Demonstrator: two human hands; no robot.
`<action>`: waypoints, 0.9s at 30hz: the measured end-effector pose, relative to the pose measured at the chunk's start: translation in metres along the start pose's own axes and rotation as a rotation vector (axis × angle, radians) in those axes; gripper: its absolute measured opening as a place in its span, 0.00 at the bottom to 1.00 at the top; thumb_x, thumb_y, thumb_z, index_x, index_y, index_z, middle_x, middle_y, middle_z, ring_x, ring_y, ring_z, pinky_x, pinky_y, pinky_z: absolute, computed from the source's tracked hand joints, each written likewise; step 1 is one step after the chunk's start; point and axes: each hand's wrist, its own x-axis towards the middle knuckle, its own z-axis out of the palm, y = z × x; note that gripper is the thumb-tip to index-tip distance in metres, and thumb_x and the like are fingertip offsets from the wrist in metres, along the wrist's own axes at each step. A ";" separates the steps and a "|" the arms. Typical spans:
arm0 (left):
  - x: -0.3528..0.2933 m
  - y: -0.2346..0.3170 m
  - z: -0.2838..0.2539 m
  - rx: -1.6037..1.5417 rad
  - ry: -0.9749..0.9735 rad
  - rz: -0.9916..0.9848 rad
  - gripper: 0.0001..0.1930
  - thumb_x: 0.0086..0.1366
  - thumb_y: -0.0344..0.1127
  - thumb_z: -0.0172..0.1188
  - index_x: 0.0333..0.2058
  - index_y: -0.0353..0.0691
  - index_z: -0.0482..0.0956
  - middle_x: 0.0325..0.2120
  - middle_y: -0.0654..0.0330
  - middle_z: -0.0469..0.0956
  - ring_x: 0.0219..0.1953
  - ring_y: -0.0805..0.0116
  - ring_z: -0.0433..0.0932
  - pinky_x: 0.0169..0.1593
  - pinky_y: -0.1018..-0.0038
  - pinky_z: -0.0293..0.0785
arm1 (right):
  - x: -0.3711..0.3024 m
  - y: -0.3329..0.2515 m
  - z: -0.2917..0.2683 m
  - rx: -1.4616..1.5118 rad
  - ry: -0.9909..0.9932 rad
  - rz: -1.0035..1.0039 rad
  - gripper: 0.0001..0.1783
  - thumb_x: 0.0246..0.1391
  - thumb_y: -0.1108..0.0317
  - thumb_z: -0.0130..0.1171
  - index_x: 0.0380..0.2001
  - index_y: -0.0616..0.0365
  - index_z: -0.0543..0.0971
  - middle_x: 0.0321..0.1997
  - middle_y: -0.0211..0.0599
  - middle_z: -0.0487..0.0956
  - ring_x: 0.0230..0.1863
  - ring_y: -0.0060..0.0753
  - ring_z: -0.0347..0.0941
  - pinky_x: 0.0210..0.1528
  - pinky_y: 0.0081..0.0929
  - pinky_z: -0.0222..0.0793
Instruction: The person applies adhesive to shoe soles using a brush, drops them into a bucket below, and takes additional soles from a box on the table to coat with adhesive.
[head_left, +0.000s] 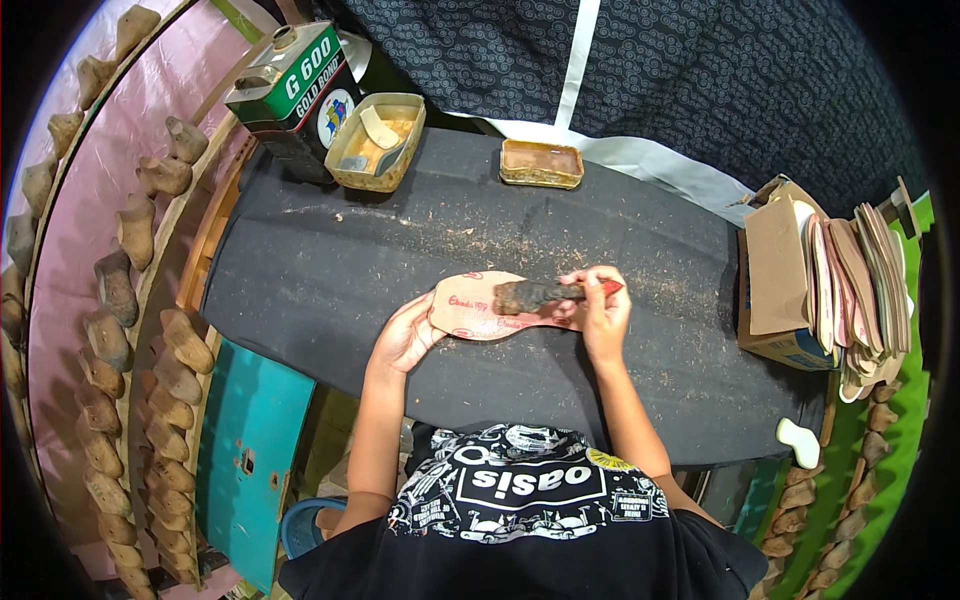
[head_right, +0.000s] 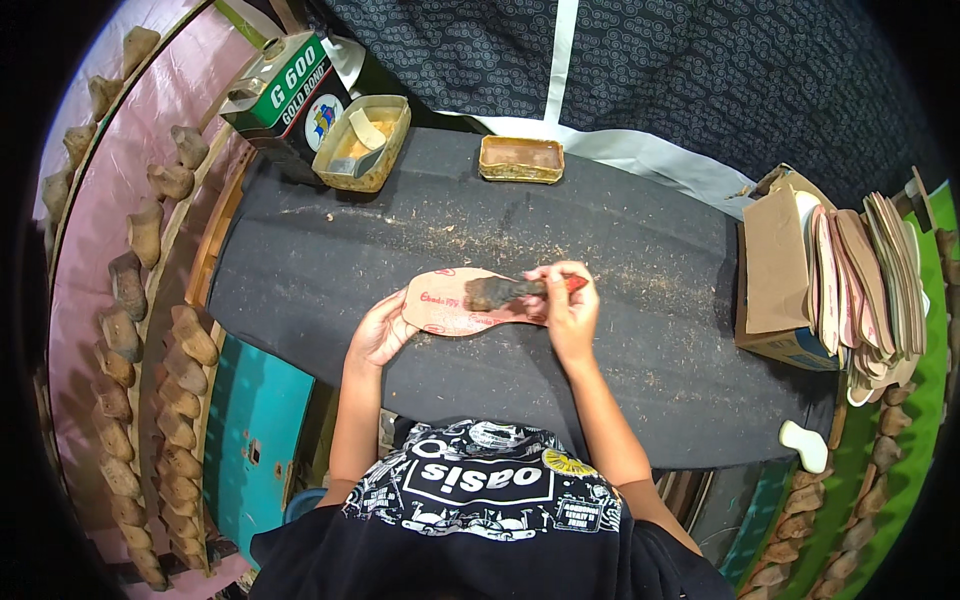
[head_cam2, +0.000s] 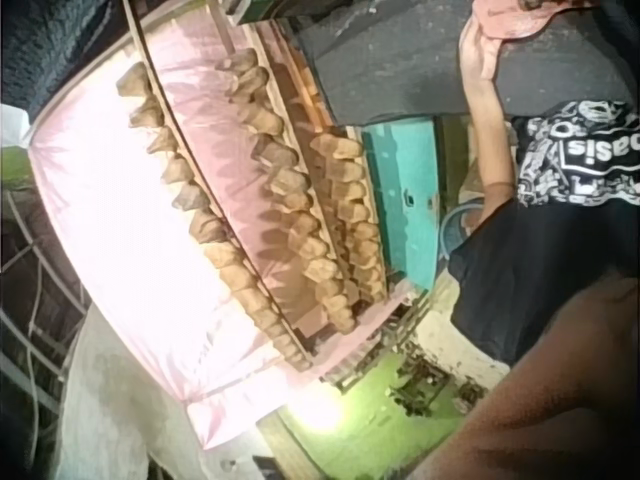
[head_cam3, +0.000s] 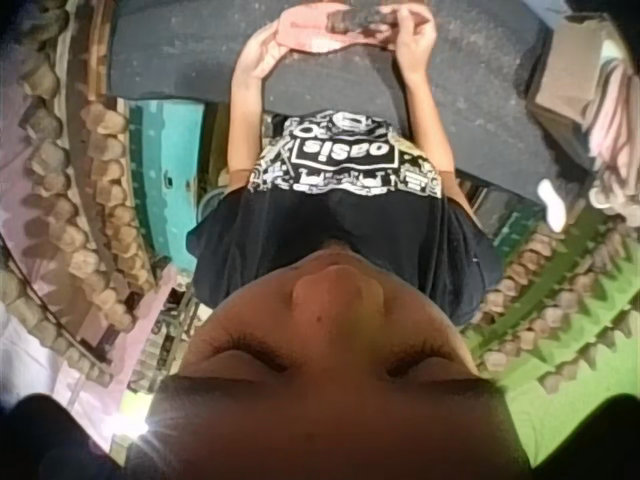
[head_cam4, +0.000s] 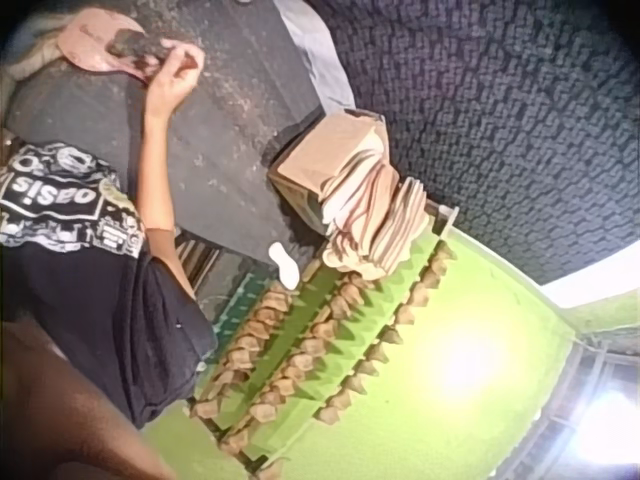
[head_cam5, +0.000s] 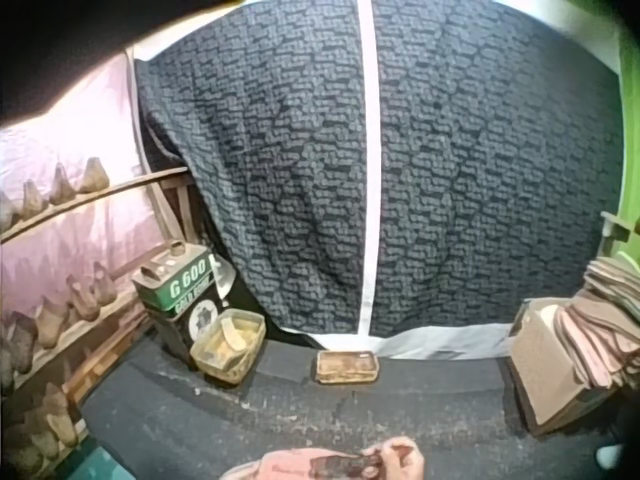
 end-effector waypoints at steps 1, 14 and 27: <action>0.000 0.001 0.000 -0.001 0.006 0.006 0.16 0.61 0.32 0.38 0.44 0.27 0.63 0.40 0.50 0.69 0.41 0.65 0.71 0.45 0.71 0.70 | 0.001 -0.001 -0.008 -0.034 0.019 -0.043 0.06 0.53 0.68 0.44 0.30 0.60 0.64 0.27 0.40 0.74 0.19 0.18 0.68 0.19 0.11 0.65; 0.002 0.000 0.002 0.010 0.009 0.003 0.16 0.61 0.32 0.38 0.44 0.27 0.63 0.40 0.49 0.69 0.42 0.63 0.71 0.45 0.71 0.70 | 0.011 -0.016 0.015 -0.035 0.053 -0.058 0.05 0.52 0.70 0.46 0.28 0.60 0.66 0.26 0.37 0.73 0.28 0.23 0.69 0.32 0.18 0.66; -0.001 -0.002 -0.006 -0.012 0.034 0.015 0.15 0.61 0.31 0.38 0.42 0.26 0.64 0.39 0.49 0.70 0.40 0.63 0.72 0.43 0.71 0.71 | 0.009 -0.009 -0.025 -0.299 0.005 -0.146 0.06 0.53 0.68 0.43 0.28 0.60 0.64 0.25 0.40 0.73 0.20 0.20 0.68 0.18 0.12 0.66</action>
